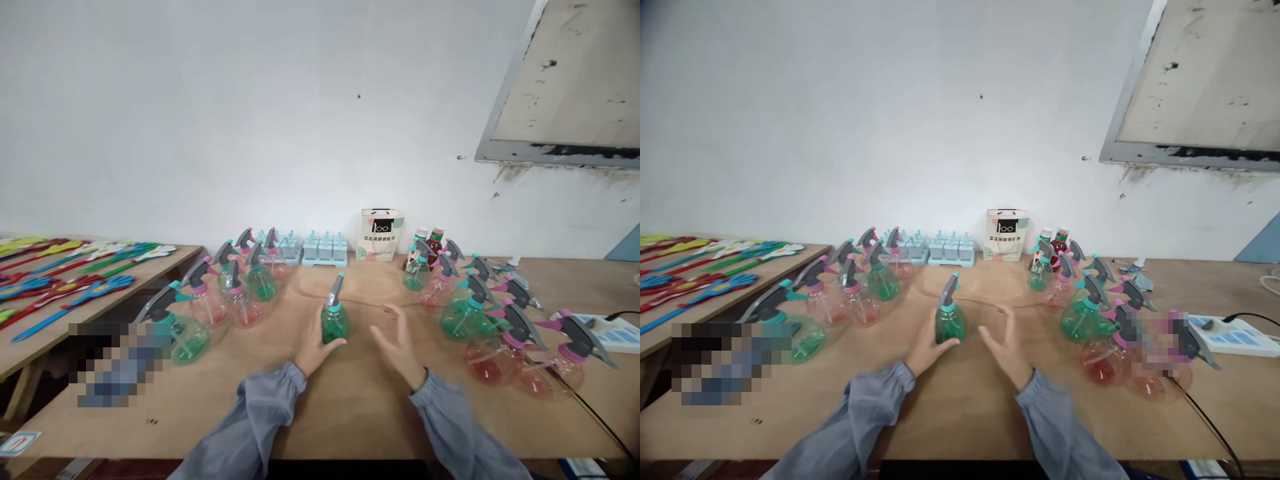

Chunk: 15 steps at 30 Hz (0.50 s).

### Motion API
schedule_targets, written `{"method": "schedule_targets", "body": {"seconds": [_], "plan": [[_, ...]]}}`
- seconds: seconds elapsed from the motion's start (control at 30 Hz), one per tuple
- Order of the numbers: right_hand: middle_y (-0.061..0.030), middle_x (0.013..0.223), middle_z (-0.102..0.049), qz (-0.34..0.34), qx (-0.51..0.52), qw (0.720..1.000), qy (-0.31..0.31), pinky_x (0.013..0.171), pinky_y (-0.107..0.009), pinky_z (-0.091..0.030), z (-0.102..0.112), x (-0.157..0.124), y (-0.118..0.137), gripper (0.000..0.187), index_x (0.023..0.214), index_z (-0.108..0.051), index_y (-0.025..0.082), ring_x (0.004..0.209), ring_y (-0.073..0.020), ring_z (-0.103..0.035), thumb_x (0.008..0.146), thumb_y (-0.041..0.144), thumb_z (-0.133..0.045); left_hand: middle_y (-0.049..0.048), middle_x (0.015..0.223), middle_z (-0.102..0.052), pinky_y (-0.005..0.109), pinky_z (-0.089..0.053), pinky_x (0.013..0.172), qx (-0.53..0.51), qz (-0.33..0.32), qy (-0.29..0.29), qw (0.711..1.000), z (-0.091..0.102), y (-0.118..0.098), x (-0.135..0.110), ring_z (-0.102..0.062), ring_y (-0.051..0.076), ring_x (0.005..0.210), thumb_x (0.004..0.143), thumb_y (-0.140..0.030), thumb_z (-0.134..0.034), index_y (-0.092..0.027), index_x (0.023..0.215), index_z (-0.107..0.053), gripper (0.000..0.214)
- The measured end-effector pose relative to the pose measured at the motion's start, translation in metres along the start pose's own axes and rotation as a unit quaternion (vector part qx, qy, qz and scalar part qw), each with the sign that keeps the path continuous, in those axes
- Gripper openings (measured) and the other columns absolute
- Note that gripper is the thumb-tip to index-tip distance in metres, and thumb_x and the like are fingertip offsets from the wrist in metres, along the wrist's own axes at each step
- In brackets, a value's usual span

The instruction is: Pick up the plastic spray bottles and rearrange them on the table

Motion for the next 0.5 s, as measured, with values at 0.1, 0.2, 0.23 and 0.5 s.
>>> {"method": "schedule_targets", "body": {"seconds": [0.1, 0.2, 0.23, 0.5], "plan": [[-0.0204, 0.149, -0.043, -0.005, 0.037, 0.996, 0.079, 0.117, -0.055, -0.036, -0.074, 0.014, 0.004, 0.096, 0.145, -0.033, 0.019, 0.141, -0.0356, -0.043, 0.068, 0.054, -0.080, 0.0202, 0.152, -0.047, 0.054, -0.039, 0.114, 0.077, -0.013, 0.029, 0.997, -0.014, -0.016, -0.020, -0.044, 0.036, 0.144, 0.080, -0.053, -0.074, -0.023, 0.156, -0.025, 0.096], [-0.0225, 0.154, -0.038, 0.013, 0.066, 0.992, 0.103, 0.120, -0.054, -0.033, -0.110, 0.024, 0.005, 0.107, 0.151, -0.021, 0.018, 0.146, -0.0344, -0.037, 0.068, 0.051, -0.081, 0.0199, 0.148, -0.052, 0.053, -0.045, 0.108, 0.135, -0.043, 0.050, 0.989, -0.015, -0.027, -0.037, -0.049, 0.035, 0.139, 0.083, -0.058, -0.068, -0.022, 0.155, -0.030, 0.089], [-0.0216, 0.152, -0.041, 0.022, 0.077, 0.991, 0.112, 0.119, -0.053, -0.035, -0.116, 0.026, 0.006, 0.103, 0.151, -0.021, 0.019, 0.145, -0.0327, -0.040, 0.071, 0.049, -0.079, 0.0191, 0.144, -0.056, 0.051, -0.048, 0.104, 0.146, -0.060, 0.042, 0.987, -0.007, -0.030, -0.042, -0.054, 0.034, 0.135, 0.083, -0.060, -0.067, -0.021, 0.152, -0.036, 0.085], [-0.0114, 0.139, -0.057, 0.054, 0.125, 0.979, 0.151, 0.103, -0.039, -0.052, -0.111, 0.028, 0.009, 0.056, 0.135, -0.044, 0.026, 0.126, -0.0231, -0.058, 0.082, 0.031, -0.062, 0.0102, 0.089, -0.067, 0.060, -0.048, 0.094, 0.276, 0.026, -0.504, 0.818, 0.282, -0.003, -0.122, -0.064, 0.034, 0.097, 0.088, -0.054, -0.049, -0.017, 0.108, -0.068, 0.046]]}}
Point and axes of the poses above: each hand's wrist, its own x-axis towards the middle knuckle, its own z-axis out of the back of the hand, y = z × x, the point moved 8 cm from there along x, towards the middle knuckle
